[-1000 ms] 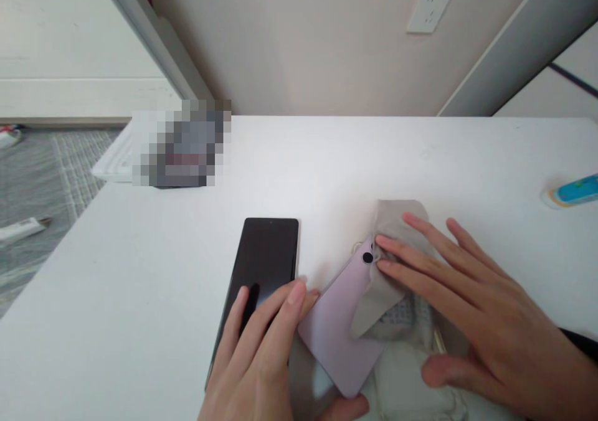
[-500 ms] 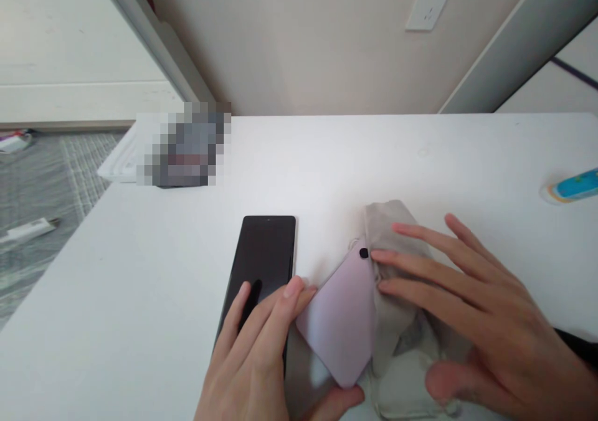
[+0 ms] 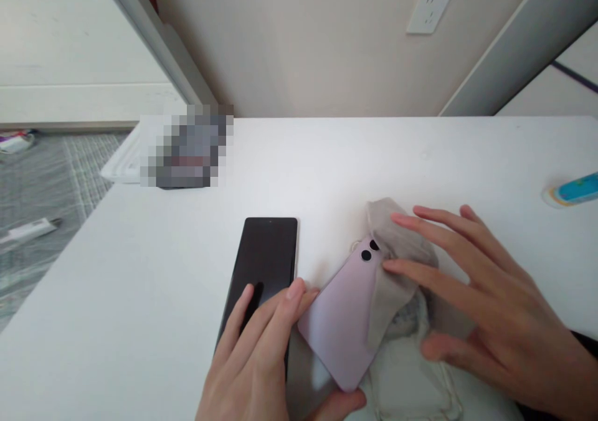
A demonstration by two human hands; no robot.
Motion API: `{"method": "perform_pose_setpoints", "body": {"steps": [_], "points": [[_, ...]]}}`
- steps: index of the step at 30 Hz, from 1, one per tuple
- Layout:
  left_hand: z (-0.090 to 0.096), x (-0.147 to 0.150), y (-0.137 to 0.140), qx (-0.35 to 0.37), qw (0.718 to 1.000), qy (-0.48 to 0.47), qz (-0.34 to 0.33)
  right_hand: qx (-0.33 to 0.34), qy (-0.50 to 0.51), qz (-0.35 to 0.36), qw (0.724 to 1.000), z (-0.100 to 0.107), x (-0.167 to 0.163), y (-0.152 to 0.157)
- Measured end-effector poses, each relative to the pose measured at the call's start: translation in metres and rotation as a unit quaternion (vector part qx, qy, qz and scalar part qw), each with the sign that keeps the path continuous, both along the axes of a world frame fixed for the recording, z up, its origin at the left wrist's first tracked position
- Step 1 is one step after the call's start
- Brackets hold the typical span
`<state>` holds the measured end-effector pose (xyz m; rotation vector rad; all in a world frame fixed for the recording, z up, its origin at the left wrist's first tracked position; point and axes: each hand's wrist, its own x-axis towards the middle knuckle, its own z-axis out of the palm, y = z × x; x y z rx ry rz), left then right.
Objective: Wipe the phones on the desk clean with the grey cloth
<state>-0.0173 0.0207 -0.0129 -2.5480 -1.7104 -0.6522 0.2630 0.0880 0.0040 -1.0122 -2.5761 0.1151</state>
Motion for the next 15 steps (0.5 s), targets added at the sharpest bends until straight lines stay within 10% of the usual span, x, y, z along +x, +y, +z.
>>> {"method": "perform_pose_setpoints", "body": {"steps": [6, 11, 15], "points": [[-0.001, -0.002, 0.0, -0.017, 1.0, 0.007, -0.026, -0.006, -0.071, 0.135, 0.988, -0.001, -0.013, -0.005], [-0.004, -0.002, -0.001, -0.018, 1.0, -0.018, -0.017, 0.006, -0.047, 0.002, 0.999, -0.005, -0.003, 0.004], [-0.003, -0.002, -0.002, -0.014, 1.0, -0.019, -0.019, -0.003, -0.05, 0.054, 0.997, -0.003, -0.006, 0.003]]}}
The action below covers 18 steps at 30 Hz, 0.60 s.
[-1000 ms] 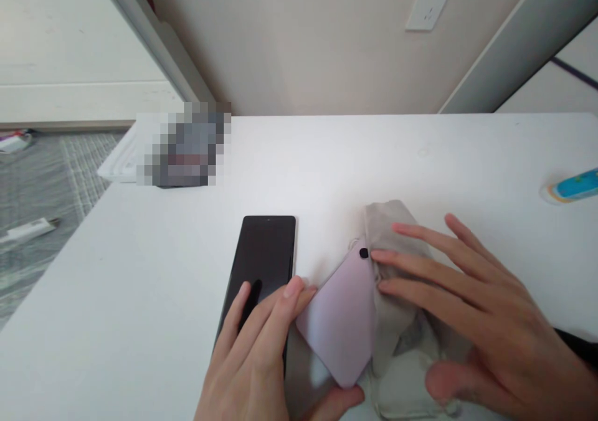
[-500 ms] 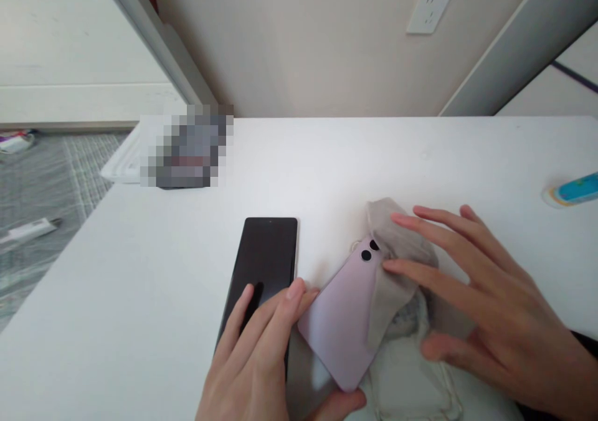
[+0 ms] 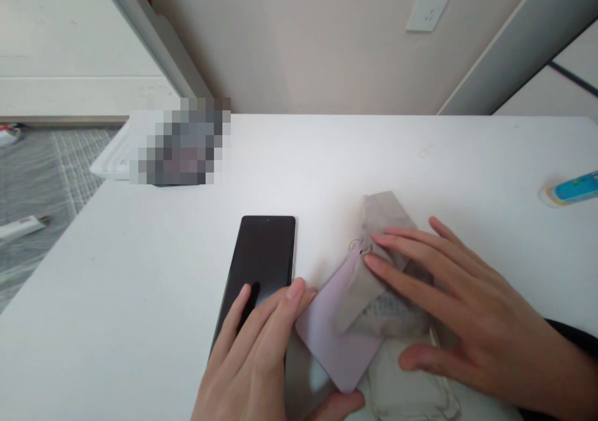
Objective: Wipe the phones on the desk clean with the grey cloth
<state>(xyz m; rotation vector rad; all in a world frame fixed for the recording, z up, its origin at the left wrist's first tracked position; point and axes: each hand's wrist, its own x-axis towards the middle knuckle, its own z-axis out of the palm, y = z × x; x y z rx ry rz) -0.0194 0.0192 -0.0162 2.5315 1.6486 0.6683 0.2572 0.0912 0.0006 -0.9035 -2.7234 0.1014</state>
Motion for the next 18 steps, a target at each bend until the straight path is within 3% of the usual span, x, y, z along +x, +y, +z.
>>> {"method": "perform_pose_setpoints", "body": {"steps": [3, 9, 15, 18], "points": [[0.0012, -0.0001, -0.0008, 0.003, 1.0, 0.014, -0.001, -0.007, -0.017, 0.056, 0.998, 0.0016, -0.0039, -0.003], [0.0008, 0.0001, -0.0004, 0.005, 1.0, 0.01, 0.0, 0.011, 0.002, -0.049, 0.999, 0.0002, -0.0008, -0.0022], [-0.0006, -0.0029, 0.0001, 0.01, 0.999, 0.033, -0.012, -0.028, -0.022, 0.082, 0.996, 0.0031, -0.0095, -0.0058], [-0.0007, -0.004, -0.001, 0.011, 0.999, 0.027, -0.015, -0.024, -0.002, 0.009, 1.0, 0.0023, -0.0067, -0.0039]]}}
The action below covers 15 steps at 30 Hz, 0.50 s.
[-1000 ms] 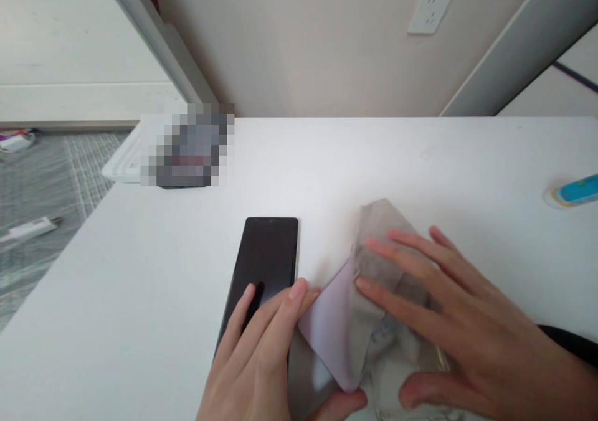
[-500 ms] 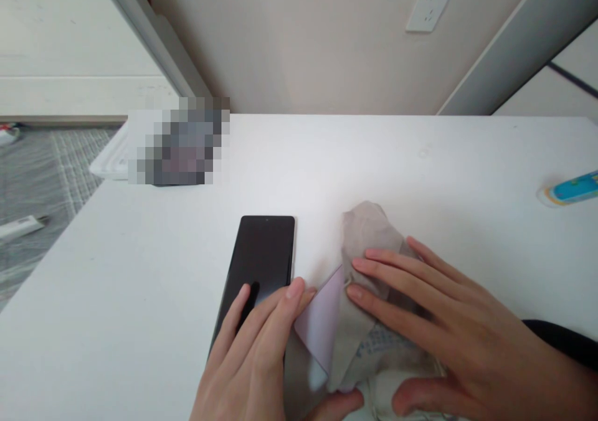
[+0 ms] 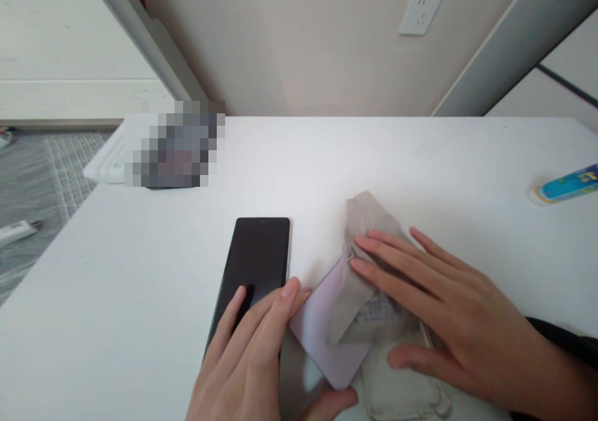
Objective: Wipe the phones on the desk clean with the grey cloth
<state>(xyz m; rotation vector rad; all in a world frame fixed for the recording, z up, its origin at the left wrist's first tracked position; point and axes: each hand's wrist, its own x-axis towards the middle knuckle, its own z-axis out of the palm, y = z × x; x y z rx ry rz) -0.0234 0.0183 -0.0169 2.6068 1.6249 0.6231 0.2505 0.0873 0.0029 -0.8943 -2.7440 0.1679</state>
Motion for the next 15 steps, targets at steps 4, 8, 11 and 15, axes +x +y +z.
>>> {"method": "perform_pose_setpoints", "body": {"steps": [4, 8, 11, 15], "points": [[0.0, 0.001, 0.0, 0.008, 1.0, -0.001, 0.003, 0.005, -0.012, -0.002, 1.0, 0.002, -0.002, -0.001], [0.0, 0.002, 0.002, 0.007, 1.0, 0.014, -0.016, -0.009, -0.025, 0.107, 0.994, 0.006, -0.009, -0.004], [0.002, 0.003, 0.003, 0.003, 1.0, 0.011, -0.004, -0.003, -0.014, 0.027, 1.0, 0.004, -0.006, -0.002], [0.001, 0.002, 0.002, 0.013, 1.0, 0.005, -0.004, 0.013, -0.018, -0.05, 0.998, 0.001, -0.002, 0.0]]}}
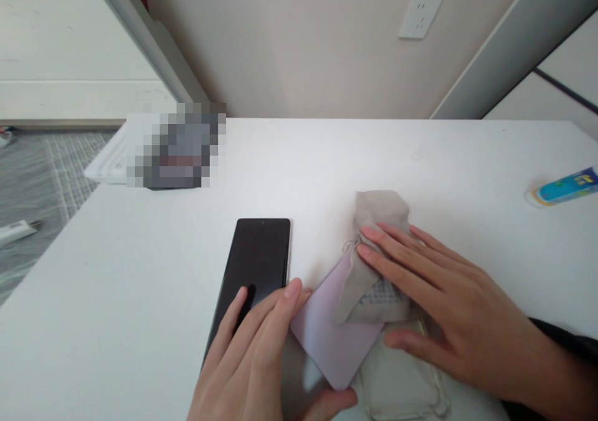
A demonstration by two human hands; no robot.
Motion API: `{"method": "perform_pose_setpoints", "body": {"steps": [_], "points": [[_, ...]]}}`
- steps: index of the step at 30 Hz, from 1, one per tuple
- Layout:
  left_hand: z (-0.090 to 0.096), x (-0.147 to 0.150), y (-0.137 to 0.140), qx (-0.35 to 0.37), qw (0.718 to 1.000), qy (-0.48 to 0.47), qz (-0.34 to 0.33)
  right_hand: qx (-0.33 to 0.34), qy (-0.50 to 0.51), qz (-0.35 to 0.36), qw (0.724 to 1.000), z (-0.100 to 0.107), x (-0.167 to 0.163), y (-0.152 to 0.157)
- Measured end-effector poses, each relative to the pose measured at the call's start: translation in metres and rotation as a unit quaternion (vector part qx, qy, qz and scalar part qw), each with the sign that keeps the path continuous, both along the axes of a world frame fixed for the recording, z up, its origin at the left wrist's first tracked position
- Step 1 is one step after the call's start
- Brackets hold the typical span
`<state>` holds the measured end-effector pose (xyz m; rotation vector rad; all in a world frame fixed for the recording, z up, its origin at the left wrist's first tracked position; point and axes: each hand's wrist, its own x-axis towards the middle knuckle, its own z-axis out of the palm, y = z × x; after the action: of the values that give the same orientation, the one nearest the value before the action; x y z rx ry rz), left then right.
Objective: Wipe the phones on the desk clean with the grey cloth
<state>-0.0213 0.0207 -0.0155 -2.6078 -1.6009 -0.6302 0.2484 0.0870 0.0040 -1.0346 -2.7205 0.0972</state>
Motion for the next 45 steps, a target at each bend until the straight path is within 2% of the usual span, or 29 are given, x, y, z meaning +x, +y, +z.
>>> {"method": "perform_pose_setpoints", "body": {"steps": [4, 5, 6, 10, 11, 12, 15, 16, 18, 21, 23, 27, 28, 29, 32, 34, 35, 38, 39, 40, 44, 45], "points": [[-0.002, -0.002, 0.0, 0.002, 1.0, 0.018, -0.015, -0.012, -0.017, 0.146, 0.989, 0.005, -0.007, -0.004], [-0.002, -0.001, 0.001, -0.002, 1.0, 0.023, -0.015, -0.014, -0.016, 0.165, 0.986, 0.005, -0.008, -0.004], [-0.002, -0.001, 0.001, -0.002, 1.0, 0.022, -0.013, -0.015, -0.014, 0.16, 0.987, 0.006, -0.008, -0.004], [-0.003, 0.0, 0.002, 0.02, 1.0, 0.004, -0.012, 0.003, -0.007, 0.036, 0.999, 0.003, -0.006, -0.004], [-0.003, -0.001, 0.002, 0.024, 1.0, 0.006, -0.016, 0.008, -0.009, 0.038, 0.999, 0.003, -0.006, -0.005], [-0.004, -0.002, 0.002, 0.025, 0.999, 0.011, -0.021, 0.013, -0.012, 0.067, 0.998, 0.003, -0.008, -0.007], [-0.004, -0.005, 0.001, 0.032, 0.999, 0.026, -0.033, 0.028, -0.026, 0.214, 0.976, 0.006, -0.014, -0.012], [-0.004, -0.005, 0.001, 0.032, 0.999, 0.027, -0.034, 0.034, -0.026, 0.238, 0.97, 0.007, -0.015, -0.013], [-0.003, -0.005, 0.001, 0.027, 0.999, 0.025, -0.029, 0.041, -0.011, 0.201, 0.979, 0.009, -0.011, -0.013], [-0.001, -0.002, 0.001, 0.025, 1.0, 0.001, -0.015, 0.055, 0.04, 0.043, 0.997, 0.009, 0.002, -0.011], [-0.001, -0.001, 0.002, 0.025, 1.0, -0.012, -0.009, 0.072, 0.059, 0.002, 0.996, 0.009, 0.007, -0.012], [-0.003, -0.003, 0.002, 0.022, 1.0, 0.007, -0.018, 0.074, 0.059, 0.152, 0.984, 0.007, 0.004, -0.019], [-0.003, -0.003, 0.002, 0.02, 1.0, 0.011, -0.021, 0.067, 0.064, 0.168, 0.981, 0.007, 0.003, -0.019], [-0.003, -0.003, 0.001, 0.018, 1.0, 0.01, -0.022, 0.062, 0.075, 0.158, 0.983, 0.007, 0.004, -0.018], [-0.002, -0.002, 0.001, 0.016, 1.0, -0.01, -0.013, 0.069, 0.114, 0.035, 0.991, 0.009, 0.007, -0.014], [-0.001, -0.001, 0.001, 0.02, 1.0, -0.011, -0.012, 0.081, 0.107, 0.009, 0.991, 0.011, 0.007, -0.014], [-0.001, -0.001, 0.001, 0.021, 1.0, -0.007, -0.014, 0.083, 0.094, 0.039, 0.991, 0.011, 0.006, -0.015], [0.0, 0.0, 0.002, 0.033, 0.999, 0.009, -0.012, 0.068, 0.025, 0.186, 0.98, 0.01, -0.001, -0.017], [0.0, 0.001, 0.002, 0.033, 0.999, 0.012, -0.012, 0.065, 0.006, 0.204, 0.977, 0.008, -0.003, -0.017], [0.0, 0.001, 0.002, 0.03, 0.999, 0.014, -0.012, 0.063, -0.012, 0.195, 0.979, 0.006, -0.004, -0.016], [0.0, 0.001, 0.003, 0.02, 1.0, 0.011, -0.02, 0.072, -0.057, 0.024, 0.995, 0.0, -0.006, -0.011], [0.0, 0.0, 0.003, 0.021, 1.0, 0.011, -0.021, 0.071, -0.062, 0.021, 0.995, -0.001, -0.007, -0.011]]}}
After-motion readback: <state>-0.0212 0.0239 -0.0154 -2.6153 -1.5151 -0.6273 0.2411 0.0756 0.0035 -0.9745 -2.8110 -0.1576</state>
